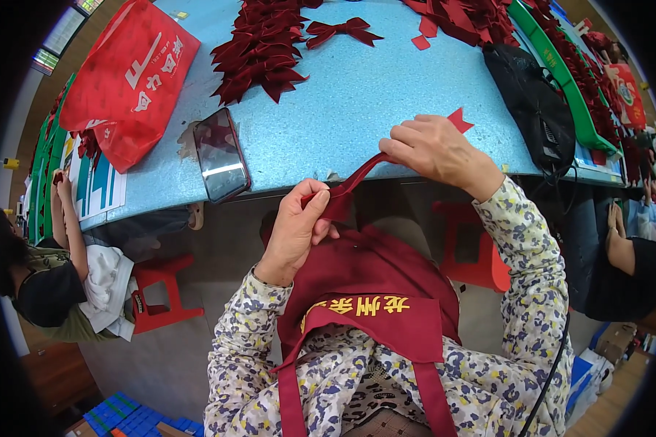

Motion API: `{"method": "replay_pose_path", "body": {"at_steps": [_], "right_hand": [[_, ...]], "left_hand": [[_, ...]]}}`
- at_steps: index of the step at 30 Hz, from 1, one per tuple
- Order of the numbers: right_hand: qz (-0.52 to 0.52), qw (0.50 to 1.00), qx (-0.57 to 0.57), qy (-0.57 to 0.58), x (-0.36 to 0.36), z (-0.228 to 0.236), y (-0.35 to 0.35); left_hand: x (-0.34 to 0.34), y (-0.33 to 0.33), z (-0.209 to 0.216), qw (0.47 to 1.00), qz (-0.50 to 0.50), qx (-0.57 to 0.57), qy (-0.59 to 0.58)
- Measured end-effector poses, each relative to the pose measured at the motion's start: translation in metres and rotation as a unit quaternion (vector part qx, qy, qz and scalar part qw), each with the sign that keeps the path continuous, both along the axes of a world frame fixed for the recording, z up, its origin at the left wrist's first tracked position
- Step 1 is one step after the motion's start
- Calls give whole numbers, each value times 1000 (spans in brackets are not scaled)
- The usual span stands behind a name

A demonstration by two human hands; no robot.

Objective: Folding and assembling red fabric ribbons into decorative bows or flower-like shapes.

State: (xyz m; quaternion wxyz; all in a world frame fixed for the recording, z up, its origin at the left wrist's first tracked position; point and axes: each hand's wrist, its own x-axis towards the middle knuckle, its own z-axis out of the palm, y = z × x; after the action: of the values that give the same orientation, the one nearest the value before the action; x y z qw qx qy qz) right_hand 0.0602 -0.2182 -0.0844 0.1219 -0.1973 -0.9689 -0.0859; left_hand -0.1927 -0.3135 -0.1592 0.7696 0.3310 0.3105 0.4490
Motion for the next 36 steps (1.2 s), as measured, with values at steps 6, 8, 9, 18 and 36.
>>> {"method": "replay_pose_path", "body": {"at_steps": [6,8,9,18,36], "right_hand": [[23,992,127,-7,4,17,16],[6,994,112,-11,8,12,21],[-3,994,105,-12,9,10,23],[-24,993,-58,98,18,7,25],[-1,972,-130,196,-12,-1,-10]], "left_hand": [[17,-5,4,987,109,46,108],[17,-7,-3,981,131,78,117],[18,-10,-5,987,130,49,83],[10,-25,4,996,67,-44,-27],[14,-25,-19,995,88,-41,27]]}}
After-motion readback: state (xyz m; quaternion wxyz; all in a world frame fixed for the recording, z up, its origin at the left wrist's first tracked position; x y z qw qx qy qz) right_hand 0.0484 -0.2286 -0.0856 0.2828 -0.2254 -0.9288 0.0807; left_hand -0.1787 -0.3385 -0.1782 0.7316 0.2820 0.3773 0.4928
